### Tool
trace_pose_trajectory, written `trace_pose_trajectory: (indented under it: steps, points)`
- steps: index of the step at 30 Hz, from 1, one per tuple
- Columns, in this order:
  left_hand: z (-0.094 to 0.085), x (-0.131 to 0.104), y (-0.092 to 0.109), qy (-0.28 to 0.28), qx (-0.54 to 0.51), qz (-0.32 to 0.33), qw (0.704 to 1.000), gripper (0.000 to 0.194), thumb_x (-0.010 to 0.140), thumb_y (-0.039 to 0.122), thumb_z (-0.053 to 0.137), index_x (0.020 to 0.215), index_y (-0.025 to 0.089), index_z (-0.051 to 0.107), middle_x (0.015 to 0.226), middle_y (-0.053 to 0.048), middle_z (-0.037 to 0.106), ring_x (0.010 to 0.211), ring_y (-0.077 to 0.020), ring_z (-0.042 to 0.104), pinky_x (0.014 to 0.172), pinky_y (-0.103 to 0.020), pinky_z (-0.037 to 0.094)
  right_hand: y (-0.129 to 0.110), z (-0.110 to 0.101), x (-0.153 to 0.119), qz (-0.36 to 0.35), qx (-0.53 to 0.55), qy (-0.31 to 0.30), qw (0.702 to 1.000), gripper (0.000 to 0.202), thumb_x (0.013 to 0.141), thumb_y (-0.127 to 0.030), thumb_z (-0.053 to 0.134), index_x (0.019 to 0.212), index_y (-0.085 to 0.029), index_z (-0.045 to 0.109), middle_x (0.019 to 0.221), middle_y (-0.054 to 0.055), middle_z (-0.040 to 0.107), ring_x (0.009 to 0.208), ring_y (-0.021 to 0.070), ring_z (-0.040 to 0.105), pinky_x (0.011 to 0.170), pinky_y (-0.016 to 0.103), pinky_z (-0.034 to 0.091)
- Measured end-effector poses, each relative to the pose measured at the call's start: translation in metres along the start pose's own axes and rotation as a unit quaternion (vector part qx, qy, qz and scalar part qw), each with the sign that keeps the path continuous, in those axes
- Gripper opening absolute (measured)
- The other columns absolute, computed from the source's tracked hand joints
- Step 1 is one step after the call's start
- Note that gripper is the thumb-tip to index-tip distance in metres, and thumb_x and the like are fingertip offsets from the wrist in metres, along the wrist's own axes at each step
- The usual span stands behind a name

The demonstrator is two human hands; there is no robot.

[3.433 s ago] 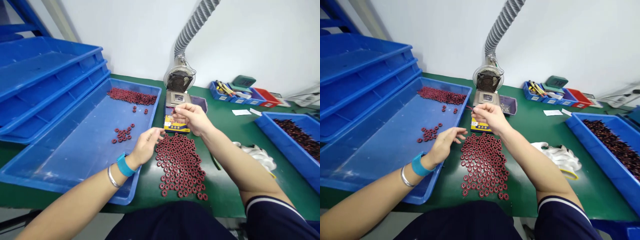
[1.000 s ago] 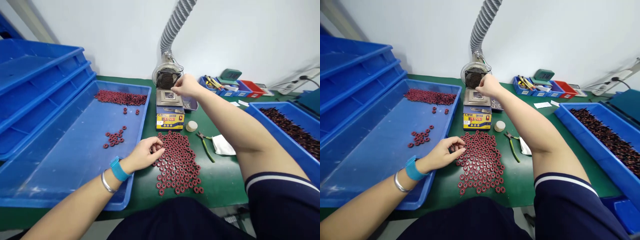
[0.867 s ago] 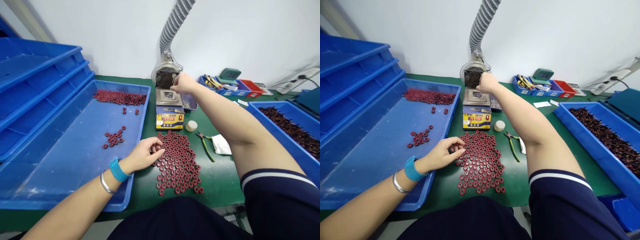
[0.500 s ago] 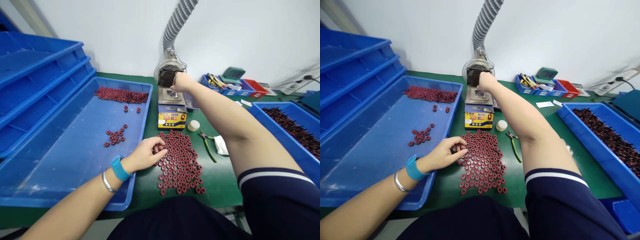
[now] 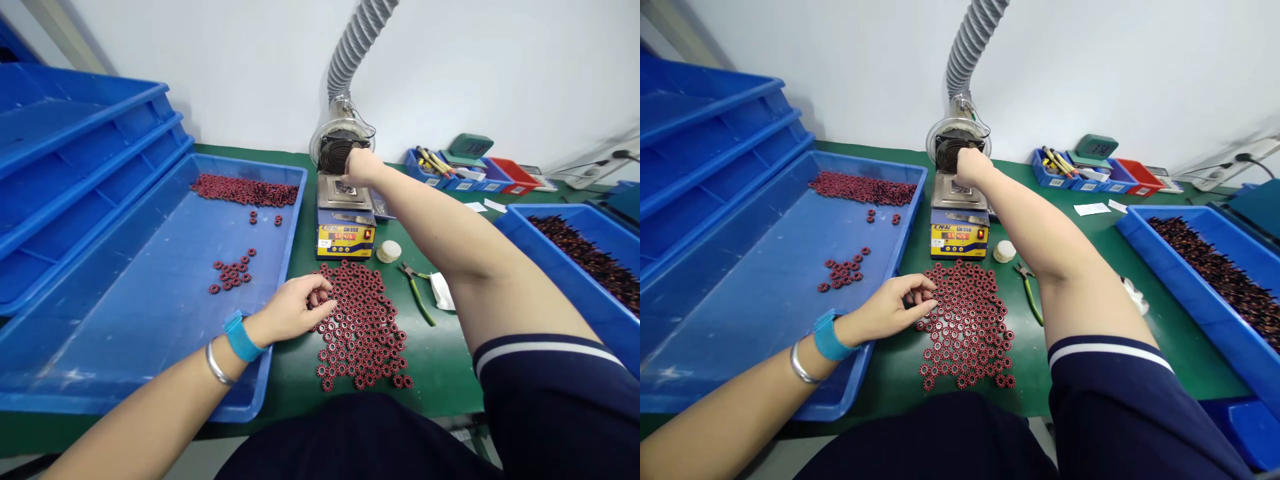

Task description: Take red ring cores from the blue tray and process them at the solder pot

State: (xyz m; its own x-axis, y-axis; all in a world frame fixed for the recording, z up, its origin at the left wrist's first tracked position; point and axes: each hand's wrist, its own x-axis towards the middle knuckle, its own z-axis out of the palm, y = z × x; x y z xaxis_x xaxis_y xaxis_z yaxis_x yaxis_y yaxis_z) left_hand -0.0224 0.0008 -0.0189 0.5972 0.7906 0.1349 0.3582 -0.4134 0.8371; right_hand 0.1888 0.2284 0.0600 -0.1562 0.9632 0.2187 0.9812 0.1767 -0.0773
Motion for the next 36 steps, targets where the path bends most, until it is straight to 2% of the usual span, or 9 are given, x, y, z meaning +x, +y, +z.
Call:
trace_pose_trajectory:
  steps: [9, 14, 18, 20, 22, 25, 28, 32, 36]
  points:
    - [-0.001, 0.0, 0.002, -0.017, -0.002, -0.021, 1.0, 0.016, 0.082, 0.028, 0.058, 0.09, 0.015, 0.059, 0.073, -0.001, 0.063, 0.062, -0.0106, 0.055, 0.06, -0.025, 0.048, -0.007, -0.02, -0.011, 0.014, -0.001, -0.027, 1.0, 0.031, 0.072, -0.018, 0.07, 0.098, -0.001, 0.068, 0.094, 0.016, 0.069, 0.099, 0.0295, 0.066, 0.091, 0.041, 0.054]
    - [-0.002, 0.0, 0.004, -0.015, -0.034, -0.031, 0.999, 0.017, 0.082, 0.029, 0.059, 0.091, 0.015, 0.059, 0.073, 0.0, 0.062, 0.061, -0.01, 0.054, 0.06, -0.024, 0.047, -0.013, -0.045, -0.032, 0.04, 0.167, -0.038, 0.984, 0.014, 0.077, -0.02, 0.067, 0.073, -0.007, 0.069, 0.068, 0.008, 0.066, 0.079, 0.019, 0.067, 0.085, 0.038, 0.056]
    - [-0.001, 0.001, 0.005, 0.026, -0.119, -0.063, 0.991, 0.022, 0.08, 0.031, 0.063, 0.093, 0.013, 0.06, 0.073, -0.001, 0.062, 0.061, -0.0091, 0.053, 0.059, -0.024, 0.047, -0.019, -0.046, -0.068, 0.087, 0.427, -0.082, 0.896, 0.018, 0.078, -0.025, 0.072, 0.07, -0.011, 0.064, 0.064, 0.005, 0.065, 0.057, 0.0113, 0.06, 0.065, 0.033, 0.058]
    - [-0.001, 0.003, 0.004, 0.078, -0.185, -0.08, 0.976, 0.028, 0.077, 0.034, 0.068, 0.093, 0.013, 0.061, 0.073, 0.0, 0.061, 0.06, -0.0082, 0.053, 0.058, -0.022, 0.046, -0.026, -0.04, -0.095, 0.076, 0.525, -0.099, 0.842, 0.022, 0.074, -0.03, 0.077, 0.07, -0.013, 0.063, 0.066, 0.004, 0.066, 0.054, 0.0097, 0.059, 0.06, 0.03, 0.057]
    - [0.0, 0.005, 0.003, 0.13, -0.259, -0.088, 0.953, 0.032, 0.071, 0.034, 0.074, 0.091, 0.013, 0.062, 0.073, 0.0, 0.062, 0.061, -0.0075, 0.053, 0.058, -0.021, 0.046, -0.037, -0.03, -0.13, 0.033, 0.579, -0.096, 0.809, 0.028, 0.068, -0.035, 0.081, 0.076, -0.014, 0.064, 0.067, 0.003, 0.067, 0.055, 0.0099, 0.061, 0.06, 0.028, 0.057]
    - [0.002, 0.005, 0.005, 0.171, -0.352, -0.086, 0.916, 0.037, 0.063, 0.032, 0.082, 0.088, 0.013, 0.062, 0.073, 0.0, 0.064, 0.063, -0.0076, 0.056, 0.062, -0.021, 0.048, -0.057, -0.013, -0.186, -0.055, 0.581, -0.025, 0.812, 0.026, 0.07, -0.035, 0.077, 0.08, -0.016, 0.062, 0.072, 0.003, 0.07, 0.063, 0.0123, 0.066, 0.064, 0.029, 0.058]
    - [0.005, 0.003, 0.011, 0.174, -0.395, -0.078, 0.898, 0.04, 0.059, 0.032, 0.086, 0.084, 0.014, 0.062, 0.074, 0.0, 0.066, 0.066, -0.0086, 0.06, 0.066, -0.022, 0.051, -0.074, 0.003, -0.229, -0.15, 0.473, 0.126, 0.859, 0.011, 0.078, -0.023, 0.067, 0.086, -0.017, 0.063, 0.078, 0.004, 0.07, 0.071, 0.0134, 0.067, 0.069, 0.029, 0.057]
    - [0.011, 0.001, 0.019, 0.178, -0.376, -0.068, 0.907, 0.035, 0.063, 0.036, 0.084, 0.078, 0.015, 0.061, 0.068, 0.002, 0.064, 0.06, -0.0078, 0.059, 0.064, -0.022, 0.052, -0.082, 0.015, -0.25, -0.219, 0.349, 0.261, 0.873, 0.014, 0.082, -0.016, 0.061, 0.095, -0.019, 0.062, 0.083, 0.004, 0.071, 0.076, 0.0157, 0.068, 0.071, 0.032, 0.056]
    - [0.008, 0.002, 0.023, 0.152, -0.317, -0.058, 0.935, 0.031, 0.067, 0.037, 0.08, 0.078, 0.015, 0.062, 0.072, 0.0, 0.067, 0.062, -0.0097, 0.06, 0.065, -0.023, 0.052, -0.073, 0.01, -0.255, -0.237, 0.304, 0.281, 0.879, 0.02, 0.083, -0.017, 0.064, 0.103, -0.018, 0.062, 0.086, 0.006, 0.073, 0.08, 0.0175, 0.069, 0.074, 0.034, 0.057]
